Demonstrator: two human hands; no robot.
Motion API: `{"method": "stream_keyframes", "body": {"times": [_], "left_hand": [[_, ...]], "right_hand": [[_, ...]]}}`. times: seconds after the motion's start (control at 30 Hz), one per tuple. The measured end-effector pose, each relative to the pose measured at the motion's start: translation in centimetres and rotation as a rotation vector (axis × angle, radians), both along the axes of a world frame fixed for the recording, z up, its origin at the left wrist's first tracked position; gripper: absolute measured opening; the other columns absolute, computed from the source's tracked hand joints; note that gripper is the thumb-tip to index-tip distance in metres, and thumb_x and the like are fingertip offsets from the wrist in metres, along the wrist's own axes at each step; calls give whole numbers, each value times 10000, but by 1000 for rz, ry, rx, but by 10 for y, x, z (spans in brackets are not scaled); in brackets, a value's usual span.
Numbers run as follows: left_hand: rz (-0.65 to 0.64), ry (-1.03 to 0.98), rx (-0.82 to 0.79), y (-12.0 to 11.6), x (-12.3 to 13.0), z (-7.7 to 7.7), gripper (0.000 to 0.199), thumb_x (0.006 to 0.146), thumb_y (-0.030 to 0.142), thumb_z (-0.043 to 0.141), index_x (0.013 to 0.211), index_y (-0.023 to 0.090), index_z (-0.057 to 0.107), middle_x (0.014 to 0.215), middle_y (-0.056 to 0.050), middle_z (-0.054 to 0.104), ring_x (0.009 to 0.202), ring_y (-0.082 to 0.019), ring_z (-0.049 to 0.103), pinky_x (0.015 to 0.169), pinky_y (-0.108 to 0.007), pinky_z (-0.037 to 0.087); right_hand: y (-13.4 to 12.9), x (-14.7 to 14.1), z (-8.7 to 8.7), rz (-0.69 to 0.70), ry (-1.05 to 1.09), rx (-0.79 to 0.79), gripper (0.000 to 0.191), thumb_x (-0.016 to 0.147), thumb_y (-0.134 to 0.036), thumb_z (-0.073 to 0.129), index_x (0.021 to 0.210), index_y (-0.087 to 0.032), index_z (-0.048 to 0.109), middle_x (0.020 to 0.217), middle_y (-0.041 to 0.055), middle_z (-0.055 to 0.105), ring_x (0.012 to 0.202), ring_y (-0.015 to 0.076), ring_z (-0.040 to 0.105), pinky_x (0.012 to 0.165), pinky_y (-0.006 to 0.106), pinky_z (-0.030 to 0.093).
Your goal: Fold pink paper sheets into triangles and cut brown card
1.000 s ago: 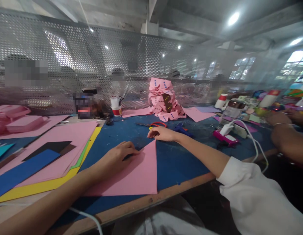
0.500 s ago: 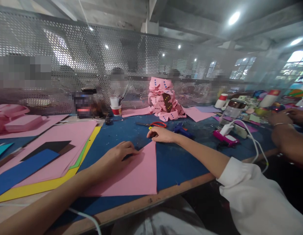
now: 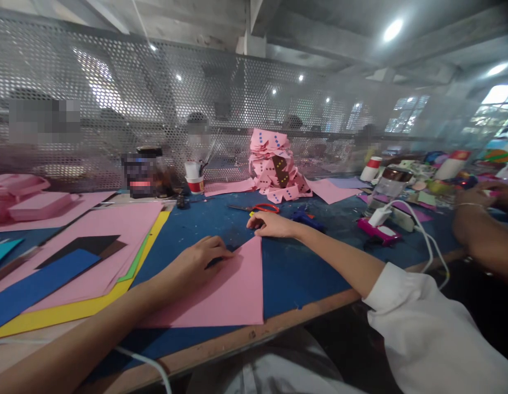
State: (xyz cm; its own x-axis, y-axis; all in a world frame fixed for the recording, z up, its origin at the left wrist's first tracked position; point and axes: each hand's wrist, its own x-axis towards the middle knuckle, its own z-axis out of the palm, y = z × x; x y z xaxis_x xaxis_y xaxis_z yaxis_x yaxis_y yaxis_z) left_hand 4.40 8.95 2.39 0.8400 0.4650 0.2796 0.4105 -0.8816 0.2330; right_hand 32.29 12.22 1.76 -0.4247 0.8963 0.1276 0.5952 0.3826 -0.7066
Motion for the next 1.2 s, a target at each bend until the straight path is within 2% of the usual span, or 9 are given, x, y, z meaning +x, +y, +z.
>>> {"method": "stream_keyframes", "body": {"times": [0.2, 0.4, 0.57, 0.73, 0.9, 1.1, 1.2], "left_hand": [[-3, -2, -6, 0, 0, -1, 280, 988, 259, 482, 1160, 254, 703, 1064, -62, 654, 1005, -203, 611, 888, -301, 477], [4, -14, -13, 0, 0, 0, 271, 976, 255, 496, 1128, 251, 721, 1044, -64, 667, 985, -203, 621, 875, -299, 483], [-3, -37, -23, -1, 1, 2, 272, 965, 252, 509, 1123, 256, 730, 1028, -65, 675, 969, -200, 628, 860, -291, 492], [-2, -41, -28, -2, 1, 1, 278, 978, 278, 495, 1126, 257, 729, 1041, -70, 669, 972, -201, 628, 865, -295, 495], [2, -29, -26, 0, 0, 0, 280, 981, 290, 493, 1142, 265, 721, 1042, -63, 669, 981, -200, 624, 874, -297, 494], [-3, -40, -20, 1, 1, 0, 268, 974, 286, 505, 1118, 258, 730, 1040, -65, 674, 981, -201, 626, 872, -297, 495], [-2, -34, -20, 0, 1, 0, 263, 974, 269, 508, 1118, 255, 728, 1042, -63, 675, 985, -200, 625, 878, -297, 490]], "right_hand": [[-3, -5, -1, -47, -102, 114, 278, 725, -171, 750, 992, -151, 675, 1024, 59, 682, 919, 170, 626, 819, 286, 490], [-2, -4, 0, -18, -49, 40, 285, 747, -62, 665, 1017, -152, 657, 1046, 60, 691, 926, 153, 631, 798, 255, 486], [-3, -6, -1, -53, -141, 133, 302, 715, -212, 769, 995, -156, 671, 1019, 56, 675, 914, 174, 618, 801, 282, 483], [-2, -7, -2, -49, -134, 112, 298, 722, -114, 704, 1013, -161, 663, 1037, 50, 681, 915, 160, 617, 793, 263, 479], [-4, -10, -2, -76, -161, 165, 294, 710, -205, 750, 986, -154, 663, 1016, 58, 672, 893, 172, 608, 787, 280, 477], [-1, -9, -3, -53, -106, 120, 301, 696, -66, 684, 979, -162, 653, 1009, 45, 685, 880, 157, 609, 791, 268, 485], [-1, -8, -5, -64, -102, 130, 297, 701, -111, 714, 986, -168, 653, 1019, 43, 686, 889, 161, 617, 801, 278, 488]]}}
